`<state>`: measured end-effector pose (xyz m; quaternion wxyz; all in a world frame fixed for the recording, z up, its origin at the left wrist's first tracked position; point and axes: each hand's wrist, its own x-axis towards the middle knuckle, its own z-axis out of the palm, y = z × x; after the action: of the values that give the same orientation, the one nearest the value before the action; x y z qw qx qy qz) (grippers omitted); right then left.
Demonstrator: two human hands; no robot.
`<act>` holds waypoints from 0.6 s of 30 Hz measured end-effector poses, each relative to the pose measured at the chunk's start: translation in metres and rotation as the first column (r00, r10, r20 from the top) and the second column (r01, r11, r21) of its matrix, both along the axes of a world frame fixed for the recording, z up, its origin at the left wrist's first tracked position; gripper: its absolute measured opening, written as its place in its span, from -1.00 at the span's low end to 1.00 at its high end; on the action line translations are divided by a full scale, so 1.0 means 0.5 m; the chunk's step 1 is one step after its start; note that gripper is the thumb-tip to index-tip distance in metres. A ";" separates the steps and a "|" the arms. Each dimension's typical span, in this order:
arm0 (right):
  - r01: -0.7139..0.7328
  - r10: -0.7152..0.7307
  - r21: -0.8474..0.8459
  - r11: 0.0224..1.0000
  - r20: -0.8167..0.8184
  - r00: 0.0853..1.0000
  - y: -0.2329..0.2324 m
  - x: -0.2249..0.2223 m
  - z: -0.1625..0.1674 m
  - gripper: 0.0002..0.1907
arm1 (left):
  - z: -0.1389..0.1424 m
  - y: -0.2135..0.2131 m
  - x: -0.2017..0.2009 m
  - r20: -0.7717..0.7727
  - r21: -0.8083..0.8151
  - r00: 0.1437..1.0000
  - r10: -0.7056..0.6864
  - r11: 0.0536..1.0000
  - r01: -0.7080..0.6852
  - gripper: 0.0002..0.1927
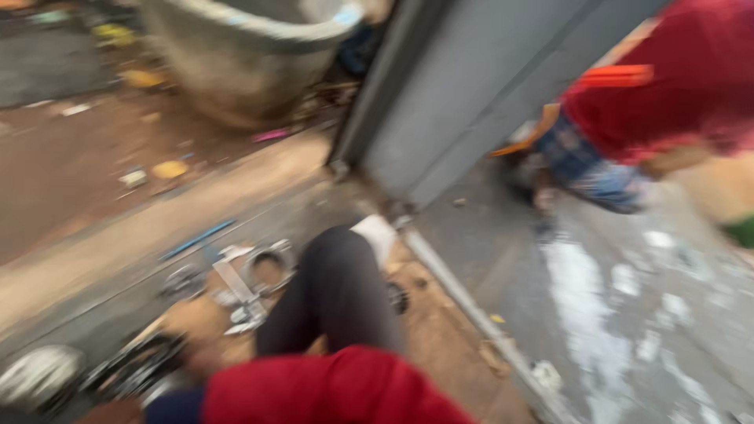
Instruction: The person sits on the ground repairing a small engine, using a screwdriver to loosen parts on the engine body and handling the engine casing. The person then removes the flywheel cover, lifts off the cooling fan, and works on the flywheel nut by hand while picking up a socket.
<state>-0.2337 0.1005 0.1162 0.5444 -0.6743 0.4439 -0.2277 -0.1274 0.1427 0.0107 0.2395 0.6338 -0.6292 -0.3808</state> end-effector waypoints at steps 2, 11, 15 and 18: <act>-0.180 0.176 -0.092 0.979 -0.046 0.983 -0.024 0.051 -0.009 -0.43 | -0.025 0.021 0.030 0.004 -0.010 0.999 0.039 0.999 -0.039 -0.31; -0.466 0.382 -0.290 0.836 -0.303 0.873 -0.072 0.057 0.064 -0.62 | -0.034 0.050 0.105 -0.040 -0.101 0.970 0.240 0.965 -0.243 -0.26; -0.424 0.355 -0.377 0.823 -0.241 0.903 -0.079 0.066 0.180 -0.66 | 0.013 0.041 0.108 -0.149 -0.174 0.956 0.253 0.945 -0.277 -0.22; -0.361 0.315 -0.393 0.846 -0.178 0.932 -0.096 0.060 0.279 -0.70 | 0.050 0.035 0.117 -0.186 -0.186 0.952 0.243 0.943 -0.277 -0.07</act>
<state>-0.2040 0.0525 0.2558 0.3939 -0.8540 0.2873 -0.1818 -0.0690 0.1600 0.0359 0.4034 0.6498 -0.5551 -0.3270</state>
